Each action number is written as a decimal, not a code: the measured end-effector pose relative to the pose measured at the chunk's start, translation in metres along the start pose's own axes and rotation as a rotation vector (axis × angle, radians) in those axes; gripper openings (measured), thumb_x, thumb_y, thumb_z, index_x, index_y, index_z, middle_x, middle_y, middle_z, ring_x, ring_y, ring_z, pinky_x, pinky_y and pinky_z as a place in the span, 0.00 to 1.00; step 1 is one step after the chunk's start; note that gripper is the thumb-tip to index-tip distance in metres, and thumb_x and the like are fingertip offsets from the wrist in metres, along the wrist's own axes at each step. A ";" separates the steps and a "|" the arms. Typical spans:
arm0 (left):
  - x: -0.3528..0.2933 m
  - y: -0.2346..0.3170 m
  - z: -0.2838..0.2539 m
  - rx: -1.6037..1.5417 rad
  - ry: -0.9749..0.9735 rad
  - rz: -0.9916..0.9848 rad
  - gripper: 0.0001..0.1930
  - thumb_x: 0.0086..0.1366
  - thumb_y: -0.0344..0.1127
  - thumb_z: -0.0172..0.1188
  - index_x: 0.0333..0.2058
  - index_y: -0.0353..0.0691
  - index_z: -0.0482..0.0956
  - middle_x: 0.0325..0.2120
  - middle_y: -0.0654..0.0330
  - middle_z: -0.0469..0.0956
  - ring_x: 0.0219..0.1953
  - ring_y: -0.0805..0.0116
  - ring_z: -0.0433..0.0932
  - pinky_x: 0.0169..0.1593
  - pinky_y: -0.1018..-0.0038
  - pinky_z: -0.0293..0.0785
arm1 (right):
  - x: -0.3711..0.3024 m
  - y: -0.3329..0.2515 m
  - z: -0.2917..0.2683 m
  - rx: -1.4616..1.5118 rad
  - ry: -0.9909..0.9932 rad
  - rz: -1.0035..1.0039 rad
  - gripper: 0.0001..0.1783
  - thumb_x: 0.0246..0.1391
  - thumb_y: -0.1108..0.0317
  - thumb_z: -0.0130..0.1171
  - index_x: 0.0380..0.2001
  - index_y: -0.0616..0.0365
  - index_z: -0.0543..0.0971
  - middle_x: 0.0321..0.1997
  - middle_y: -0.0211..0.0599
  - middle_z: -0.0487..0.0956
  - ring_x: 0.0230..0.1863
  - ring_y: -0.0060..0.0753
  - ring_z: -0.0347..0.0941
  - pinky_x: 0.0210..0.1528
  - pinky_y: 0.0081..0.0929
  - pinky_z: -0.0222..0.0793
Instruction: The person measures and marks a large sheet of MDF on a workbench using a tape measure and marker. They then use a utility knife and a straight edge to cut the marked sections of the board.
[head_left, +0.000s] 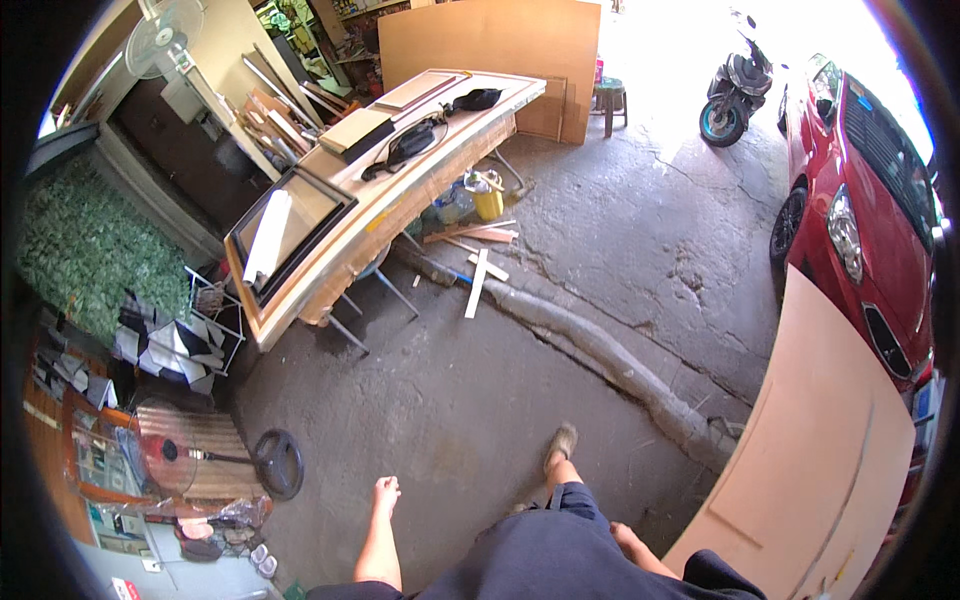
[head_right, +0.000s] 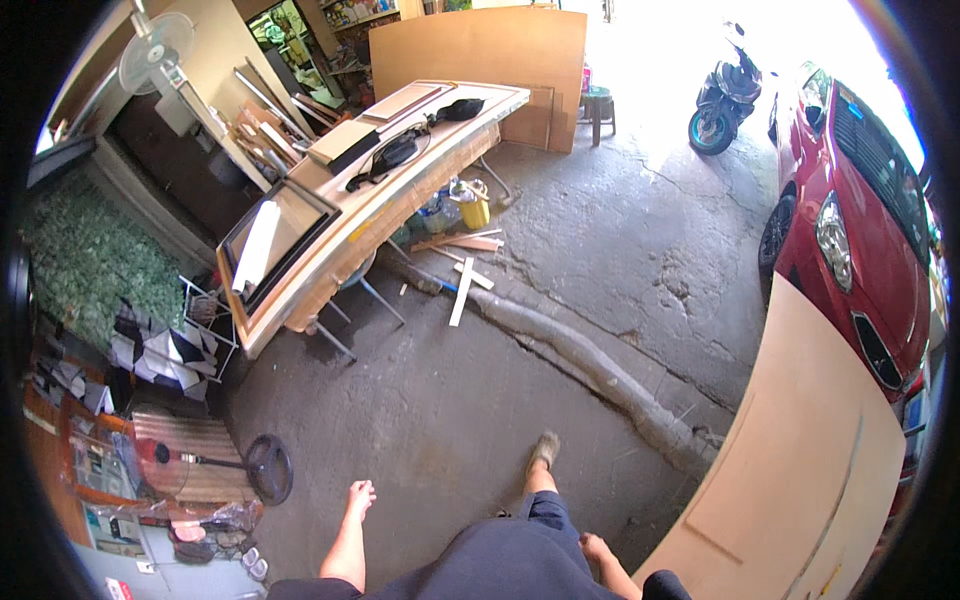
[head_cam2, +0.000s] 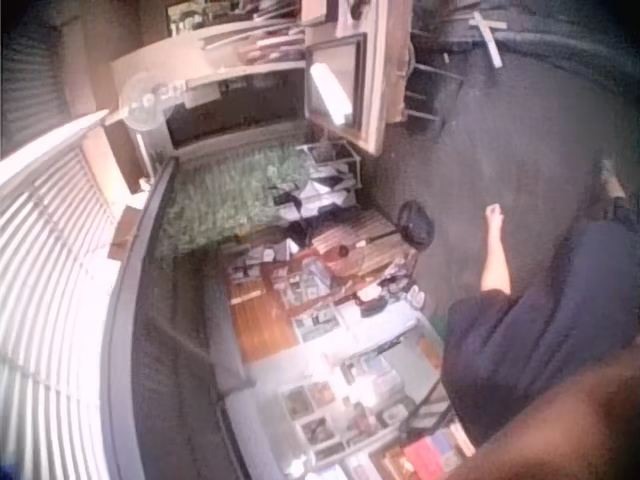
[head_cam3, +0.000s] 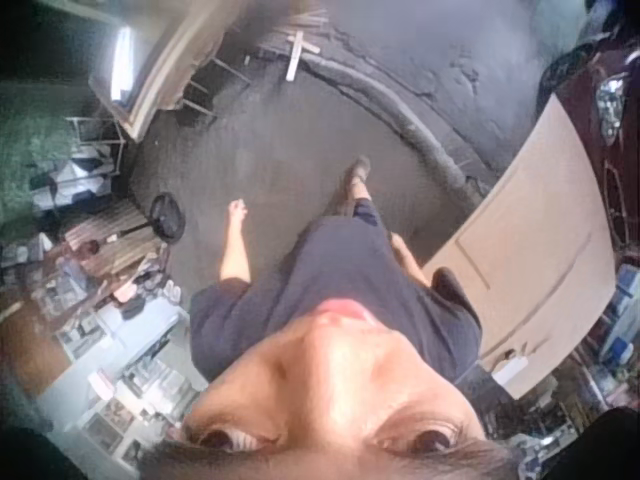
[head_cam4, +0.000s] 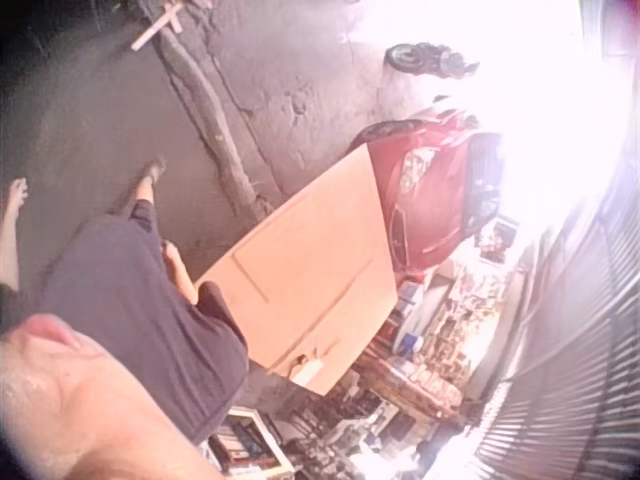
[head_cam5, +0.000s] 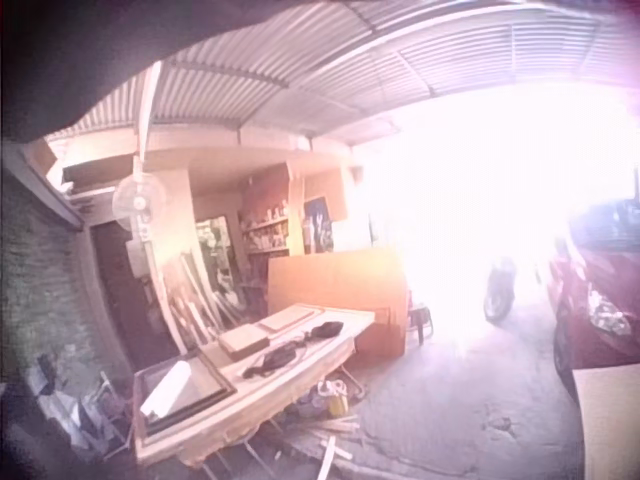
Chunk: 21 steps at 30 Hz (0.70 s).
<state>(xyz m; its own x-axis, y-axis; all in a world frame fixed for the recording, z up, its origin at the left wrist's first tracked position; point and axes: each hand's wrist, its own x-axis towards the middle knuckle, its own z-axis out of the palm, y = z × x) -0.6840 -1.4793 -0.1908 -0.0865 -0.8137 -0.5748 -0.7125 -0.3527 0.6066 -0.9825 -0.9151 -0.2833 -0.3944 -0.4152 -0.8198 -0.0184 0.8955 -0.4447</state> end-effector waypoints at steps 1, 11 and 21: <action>0.020 0.030 0.017 -0.022 0.006 0.037 0.15 0.72 0.40 0.56 0.47 0.34 0.77 0.38 0.56 0.81 0.39 0.68 0.81 0.39 0.71 0.81 | 0.008 -0.004 -0.007 0.049 -0.053 0.031 0.29 0.55 0.44 0.60 0.49 0.56 0.81 0.50 0.49 0.82 0.55 0.50 0.78 0.55 0.43 0.73; 0.072 0.229 0.295 0.246 -0.729 0.075 0.21 0.70 0.52 0.58 0.51 0.43 0.79 0.39 0.62 0.82 0.39 0.69 0.79 0.39 0.69 0.75 | 0.218 -0.035 -0.288 -0.081 0.347 -0.075 0.16 0.56 0.60 0.59 0.31 0.65 0.83 0.26 0.49 0.82 0.28 0.42 0.80 0.34 0.40 0.75; 0.185 0.401 0.427 0.591 -0.693 -0.063 0.21 0.66 0.52 0.59 0.38 0.38 0.87 0.31 0.56 0.85 0.29 0.66 0.80 0.33 0.64 0.76 | 0.334 -0.319 -0.683 0.363 0.906 -0.494 0.06 0.59 0.78 0.49 0.29 0.63 0.75 0.26 0.39 0.79 0.28 0.28 0.75 0.33 0.26 0.70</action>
<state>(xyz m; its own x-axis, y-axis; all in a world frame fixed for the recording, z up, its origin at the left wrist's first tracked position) -1.2829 -1.5740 -0.2891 -0.2979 -0.2739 -0.9145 -0.9543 0.0619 0.2923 -1.7361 -1.2294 -0.1686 -0.9505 -0.3101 -0.0180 -0.1470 0.5003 -0.8533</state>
